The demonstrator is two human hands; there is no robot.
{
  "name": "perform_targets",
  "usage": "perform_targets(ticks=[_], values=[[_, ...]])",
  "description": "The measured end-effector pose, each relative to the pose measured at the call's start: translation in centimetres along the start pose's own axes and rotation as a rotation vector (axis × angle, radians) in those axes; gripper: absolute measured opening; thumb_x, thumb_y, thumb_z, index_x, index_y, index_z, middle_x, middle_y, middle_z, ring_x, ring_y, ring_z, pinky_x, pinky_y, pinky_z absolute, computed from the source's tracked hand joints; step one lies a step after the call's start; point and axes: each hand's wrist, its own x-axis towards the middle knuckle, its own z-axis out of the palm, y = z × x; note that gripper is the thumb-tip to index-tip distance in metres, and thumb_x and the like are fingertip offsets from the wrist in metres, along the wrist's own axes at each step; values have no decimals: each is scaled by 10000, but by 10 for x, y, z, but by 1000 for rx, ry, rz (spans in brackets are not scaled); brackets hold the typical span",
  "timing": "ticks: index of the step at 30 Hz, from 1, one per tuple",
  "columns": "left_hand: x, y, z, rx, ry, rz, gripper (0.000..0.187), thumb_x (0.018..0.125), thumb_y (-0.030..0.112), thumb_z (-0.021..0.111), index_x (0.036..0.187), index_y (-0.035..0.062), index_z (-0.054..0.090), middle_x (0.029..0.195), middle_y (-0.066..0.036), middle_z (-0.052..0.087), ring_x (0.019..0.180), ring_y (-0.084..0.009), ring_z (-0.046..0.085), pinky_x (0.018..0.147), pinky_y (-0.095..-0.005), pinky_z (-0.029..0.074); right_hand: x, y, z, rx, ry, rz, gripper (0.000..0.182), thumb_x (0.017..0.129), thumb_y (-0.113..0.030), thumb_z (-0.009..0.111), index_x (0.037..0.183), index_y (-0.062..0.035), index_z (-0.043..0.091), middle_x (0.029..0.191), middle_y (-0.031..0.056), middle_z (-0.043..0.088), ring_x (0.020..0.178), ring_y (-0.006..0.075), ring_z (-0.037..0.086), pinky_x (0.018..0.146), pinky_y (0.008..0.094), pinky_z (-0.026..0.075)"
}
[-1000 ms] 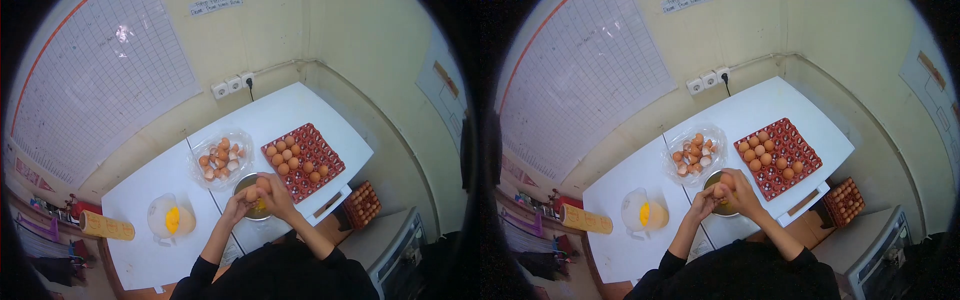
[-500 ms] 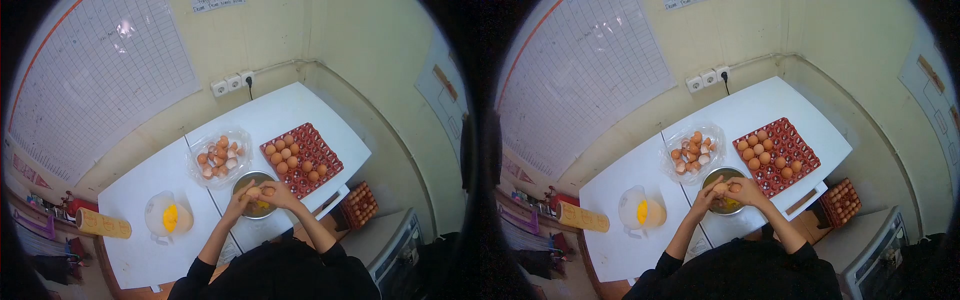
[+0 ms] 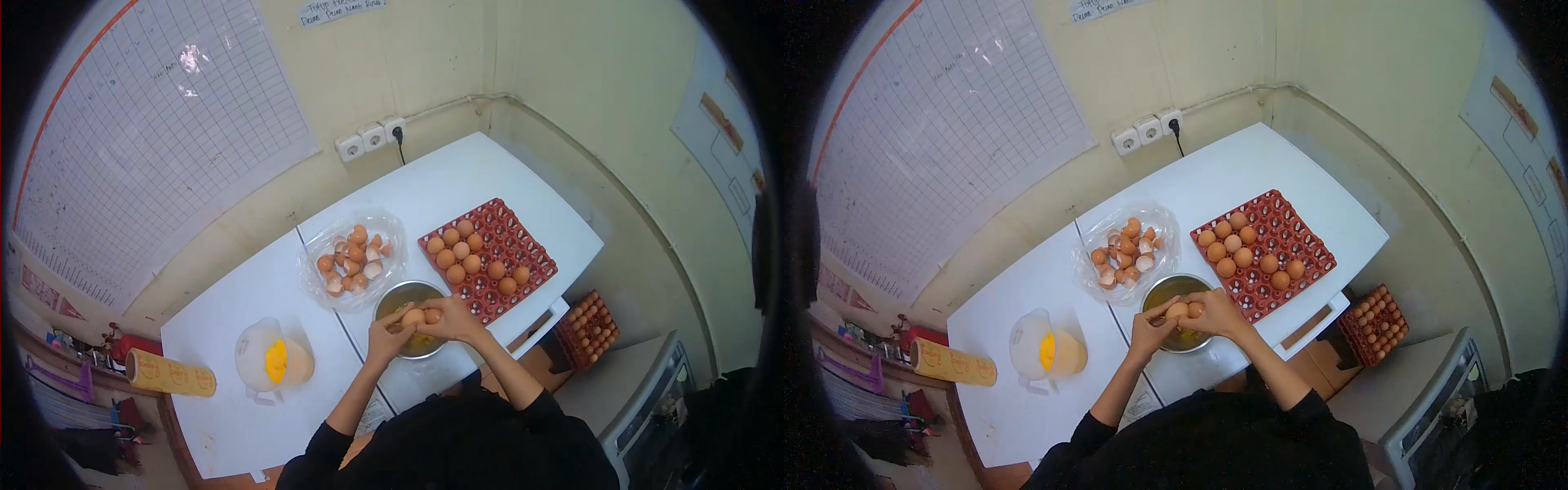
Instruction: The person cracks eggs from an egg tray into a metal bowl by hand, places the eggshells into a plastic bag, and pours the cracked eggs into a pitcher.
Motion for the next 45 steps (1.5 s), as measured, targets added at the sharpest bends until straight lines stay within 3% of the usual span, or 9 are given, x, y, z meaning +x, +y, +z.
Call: perform_targets(ticks=[6, 10, 23, 29, 31, 35, 38, 43, 45], values=[[3, 3, -2, -117, -17, -75, 437, 860, 125, 690, 1271, 22, 582, 998, -83, 687, 772, -78, 621, 684, -206, 514, 2, 6, 4, 98, 73, -102, 411, 726, -317, 760, 1006, -23, 695, 835, 192, 689, 751, 304, 690, 696, 369, 539], [6, 6, -5, -117, -102, -156, 476, 865, 179, 708, 1288, 17, 563, 866, -25, 684, 684, -59, 587, 629, -187, 484, -1, 5, -2, 39, -25, 30, 390, 750, -308, 735, 1017, -26, 688, 813, 192, 683, 746, 316, 684, 689, 379, 533], [13, -7, 2, -105, 65, -147, 371, 812, 143, 729, 1157, 24, 665, 883, -62, 694, 686, -71, 613, 572, -201, 510, 3, 9, 10, -79, -16, 6, 406, 755, -308, 710, 1019, -3, 666, 821, 239, 654, 768, 378, 659, 694, 409, 520], [8, 0, 4, -43, 112, -113, 384, 778, 161, 751, 1139, 51, 684, 935, -102, 711, 752, -111, 651, 645, -226, 536, 4, 7, 5, 26, -34, -25, 409, 741, -305, 724, 1000, 7, 668, 852, 250, 664, 811, 401, 659, 721, 437, 532], [10, -2, 3, 250, 158, -5, 428, 731, 170, 772, 1140, 72, 688, 947, -129, 715, 781, -128, 660, 709, -252, 539, 7, 11, 6, 28, -18, -79, 415, 736, -304, 735, 1007, 2, 666, 865, 243, 666, 827, 398, 658, 726, 434, 531], [18, -18, -1, 138, 121, 116, 467, 693, 163, 777, 1143, 76, 687, 949, -145, 715, 802, -136, 664, 755, -269, 534, 3, 4, 3, -49, -13, -121, 456, 732, -287, 748, 1093, -29, 646, 870, 225, 666, 810, 371, 663, 715, 409, 526], [7, 4, -1, 227, 122, 57, 466, 692, 147, 767, 1145, 74, 686, 922, -134, 715, 787, -125, 661, 738, -253, 531, 0, 10, 7, -51, 0, -158, 458, 735, -271, 744, 1107, -26, 635, 885, 228, 666, 822, 370, 663, 728, 408, 529], [10, -6, 1, 117, 134, 118, 460, 717, 113, 748, 1167, 58, 671, 928, -106, 707, 770, -100, 645, 690, -229, 524, -1, 12, 11, -6, 102, -270, 432, 741, -234, 740, 1098, -17, 633, 908, 211, 674, 832, 358, 667, 740, 402, 535], [11, -4, -1, 34, 85, 45, 461, 735, 102, 746, 1184, 48, 658, 942, -95, 703, 774, -97, 640, 684, -226, 521, 1, 12, 8, 5, 133, -266, 407, 749, -224, 738, 1086, -18, 641, 909, 196, 680, 827, 347, 671, 736, 399, 537]])
